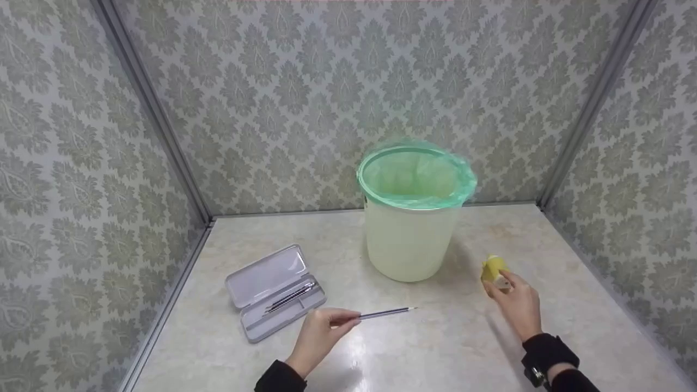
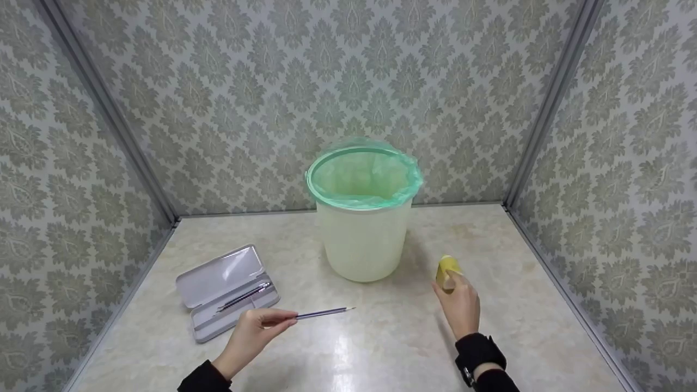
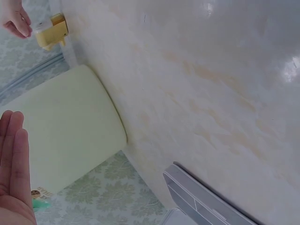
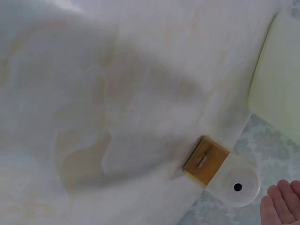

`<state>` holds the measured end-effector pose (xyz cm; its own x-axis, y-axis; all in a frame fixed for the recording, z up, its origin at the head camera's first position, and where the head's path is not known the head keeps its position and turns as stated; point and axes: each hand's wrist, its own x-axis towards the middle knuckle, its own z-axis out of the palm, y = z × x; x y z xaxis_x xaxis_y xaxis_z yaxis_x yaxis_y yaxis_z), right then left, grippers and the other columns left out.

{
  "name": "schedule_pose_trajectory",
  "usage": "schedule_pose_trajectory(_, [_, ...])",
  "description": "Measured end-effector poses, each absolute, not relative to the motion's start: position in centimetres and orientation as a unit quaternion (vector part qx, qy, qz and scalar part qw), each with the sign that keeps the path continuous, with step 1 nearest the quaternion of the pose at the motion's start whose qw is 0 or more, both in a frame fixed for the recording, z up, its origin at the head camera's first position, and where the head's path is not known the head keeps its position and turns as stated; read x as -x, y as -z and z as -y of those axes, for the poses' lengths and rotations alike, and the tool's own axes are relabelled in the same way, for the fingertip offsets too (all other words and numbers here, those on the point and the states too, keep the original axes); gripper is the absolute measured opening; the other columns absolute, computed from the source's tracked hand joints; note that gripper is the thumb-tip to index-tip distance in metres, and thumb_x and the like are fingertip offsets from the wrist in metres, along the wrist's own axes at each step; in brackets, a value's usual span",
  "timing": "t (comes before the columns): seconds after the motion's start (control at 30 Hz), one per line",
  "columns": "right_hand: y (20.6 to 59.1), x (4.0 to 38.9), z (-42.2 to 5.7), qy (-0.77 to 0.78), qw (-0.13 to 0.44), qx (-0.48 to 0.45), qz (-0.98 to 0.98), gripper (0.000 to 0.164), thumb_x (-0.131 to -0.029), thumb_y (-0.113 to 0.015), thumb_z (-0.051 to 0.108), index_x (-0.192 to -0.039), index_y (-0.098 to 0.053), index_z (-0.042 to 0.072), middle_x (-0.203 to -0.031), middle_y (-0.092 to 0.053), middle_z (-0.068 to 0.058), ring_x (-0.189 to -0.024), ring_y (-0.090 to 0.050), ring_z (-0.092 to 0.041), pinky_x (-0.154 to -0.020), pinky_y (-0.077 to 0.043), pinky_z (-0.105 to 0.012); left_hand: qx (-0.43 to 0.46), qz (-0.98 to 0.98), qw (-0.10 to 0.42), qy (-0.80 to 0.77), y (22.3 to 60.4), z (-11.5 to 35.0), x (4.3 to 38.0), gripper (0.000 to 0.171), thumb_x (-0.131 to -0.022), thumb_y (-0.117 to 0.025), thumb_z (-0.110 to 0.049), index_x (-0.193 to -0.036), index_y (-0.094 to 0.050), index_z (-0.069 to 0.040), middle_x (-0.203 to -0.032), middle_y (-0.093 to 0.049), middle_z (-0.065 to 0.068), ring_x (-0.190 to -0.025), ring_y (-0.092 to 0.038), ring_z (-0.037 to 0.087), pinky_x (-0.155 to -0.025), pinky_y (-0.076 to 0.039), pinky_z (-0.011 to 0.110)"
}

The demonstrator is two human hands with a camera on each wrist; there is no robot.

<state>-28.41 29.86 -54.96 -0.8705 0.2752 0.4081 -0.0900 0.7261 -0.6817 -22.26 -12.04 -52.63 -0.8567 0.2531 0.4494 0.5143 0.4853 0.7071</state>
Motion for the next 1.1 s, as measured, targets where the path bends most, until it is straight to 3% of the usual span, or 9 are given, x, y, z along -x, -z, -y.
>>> schedule_pose_trajectory(0.13, [54.7,29.6,-31.1,-0.350,0.258,0.075,0.898,0.052,-0.090,-0.077,0.013,-0.132,-0.060,-0.012,-0.132,-0.061,-0.038,-0.119,-0.060,-0.055,-0.099,-0.049,-0.063,0.226,0.851,0.139,0.453,52.6,12.0,22.3,0.012,-0.090,-0.077,-0.015,-0.099,-0.082,-0.009,-0.091,-0.082,0.004,-0.081,-0.078,0.013,-0.074,-0.061,0.022])
schedule_pose_trajectory(0.4, [54.7,31.0,-32.1,-0.332,0.187,0.123,0.916,0.061,-0.093,-0.073,0.020,-0.137,-0.052,-0.017,-0.138,-0.053,-0.042,-0.125,-0.054,-0.059,-0.105,-0.045,-0.065,0.231,0.848,0.129,0.459,52.6,12.1,22.4,0.013,-0.090,-0.077,-0.014,-0.100,-0.081,-0.006,-0.092,-0.082,0.005,-0.083,-0.078,0.014,-0.075,-0.061,0.022])
schedule_pose_trajectory(0.77, [55.0,31.8,-31.1,-0.359,0.152,0.144,0.910,0.058,-0.095,-0.065,0.017,-0.141,-0.049,-0.015,-0.138,-0.054,-0.040,-0.124,-0.056,-0.056,-0.105,-0.047,-0.063,0.231,0.850,0.124,0.456,52.8,12.1,22.3,0.011,-0.090,-0.077,-0.014,-0.099,-0.082,-0.009,-0.091,-0.082,0.005,-0.082,-0.078,0.012,-0.075,-0.060,0.021])
schedule_pose_trajectory(1.1, [55.1,31.7,-31.3,-0.355,0.165,0.144,0.909,0.050,-0.094,-0.068,0.019,-0.132,-0.059,-0.014,-0.127,-0.064,-0.037,-0.112,-0.063,-0.054,-0.097,-0.050,-0.062,0.235,0.845,0.132,0.461,52.9,11.8,22.5,0.012,-0.090,-0.077,-0.014,-0.099,-0.081,-0.007,-0.090,-0.082,0.005,-0.081,-0.078,0.011,-0.074,-0.061,0.021])
